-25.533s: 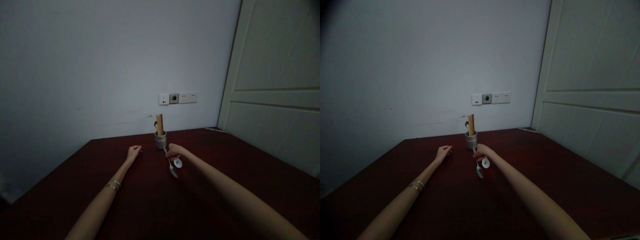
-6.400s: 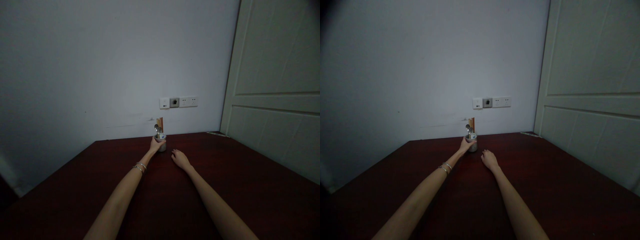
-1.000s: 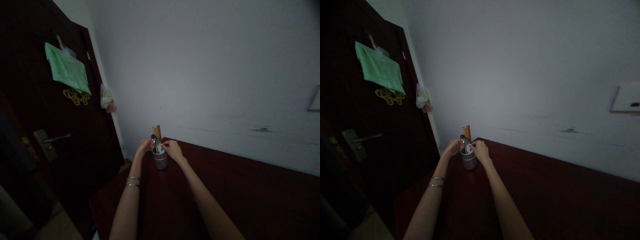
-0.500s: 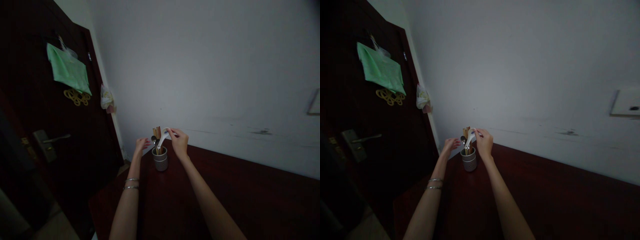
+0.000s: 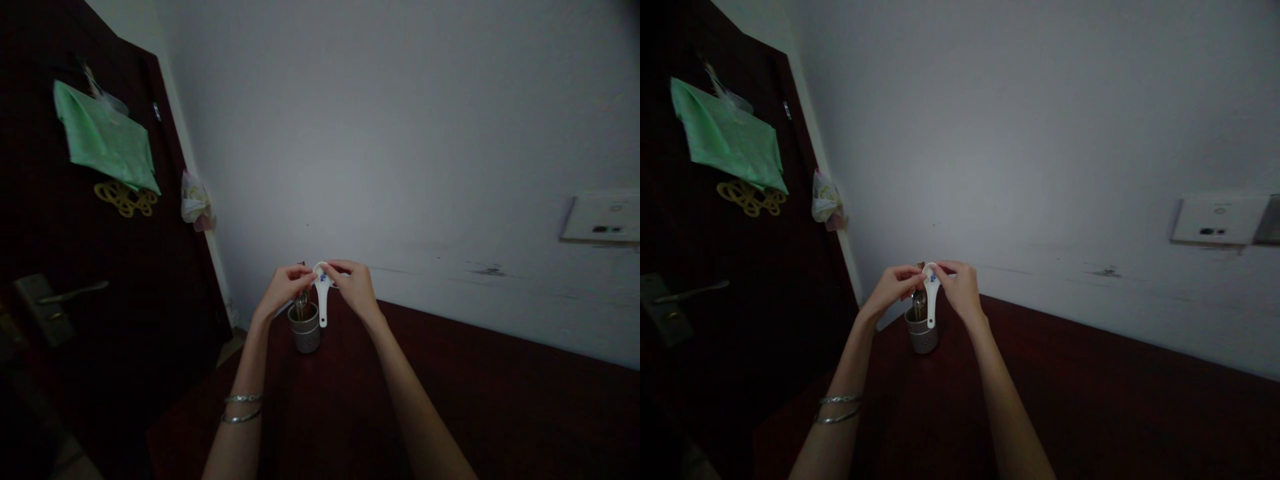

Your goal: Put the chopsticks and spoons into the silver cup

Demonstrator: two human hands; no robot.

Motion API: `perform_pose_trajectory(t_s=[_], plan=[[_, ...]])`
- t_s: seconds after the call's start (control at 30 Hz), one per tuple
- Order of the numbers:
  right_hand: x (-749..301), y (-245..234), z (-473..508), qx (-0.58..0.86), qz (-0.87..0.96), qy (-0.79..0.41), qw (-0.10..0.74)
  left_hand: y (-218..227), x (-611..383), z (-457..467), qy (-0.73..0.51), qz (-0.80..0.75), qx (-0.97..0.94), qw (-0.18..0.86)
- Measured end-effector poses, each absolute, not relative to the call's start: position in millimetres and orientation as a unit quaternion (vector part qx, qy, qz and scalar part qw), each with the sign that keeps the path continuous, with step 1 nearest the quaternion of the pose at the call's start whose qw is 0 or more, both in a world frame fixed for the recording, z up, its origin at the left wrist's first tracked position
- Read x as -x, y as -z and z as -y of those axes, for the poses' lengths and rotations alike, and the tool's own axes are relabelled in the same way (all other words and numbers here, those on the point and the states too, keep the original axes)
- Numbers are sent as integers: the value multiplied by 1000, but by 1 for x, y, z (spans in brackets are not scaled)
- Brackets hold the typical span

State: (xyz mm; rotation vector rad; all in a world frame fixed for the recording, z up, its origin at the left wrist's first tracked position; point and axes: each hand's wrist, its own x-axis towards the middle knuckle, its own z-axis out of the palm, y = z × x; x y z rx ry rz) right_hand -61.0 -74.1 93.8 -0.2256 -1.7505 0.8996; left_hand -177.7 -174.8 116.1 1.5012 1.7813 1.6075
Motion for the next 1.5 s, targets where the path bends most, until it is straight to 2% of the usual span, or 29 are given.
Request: perform_pose_trajectory(t_s=[0.13, 0.23, 0.4, 0.5, 0.57, 0.63, 0.73, 0.87, 0.97, 1.17, 1.5], plan=[[62, -92, 73, 88, 746, -390, 532, -109, 183, 168, -544, -619, -549, 143], [66, -91, 74, 90, 744, -446, 489, -105, 188, 163, -554, -624, -537, 121], [68, -87, 76, 94, 739, -576, 338, -103, 192, 158, -619, -631, -463, 69], [67, -84, 76, 105, 753, -612, 216, -102, 195, 155, -674, -621, -397, 42], [67, -83, 76, 105, 755, -623, 176, -101, 197, 153, -697, -612, -370, 37], [67, -82, 73, 110, 745, -632, 183, -100, 198, 151, -704, -605, -369, 48], [68, -77, 61, 146, 708, -645, 249, -98, 202, 150, -687, -612, -386, 56], [69, -52, 31, 242, 617, -668, 339, -94, 211, 152, -635, -669, -387, 2], [68, -22, 10, 317, 552, -701, 322, -88, 219, 153, -569, -723, -392, 7], [72, 27, -4, 373, 527, -707, 289, -74, 227, 146, -491, -752, -439, -3], [85, 53, -11, 404, 503, -718, 262, -66, 233, 141, -413, -772, -484, -6]])
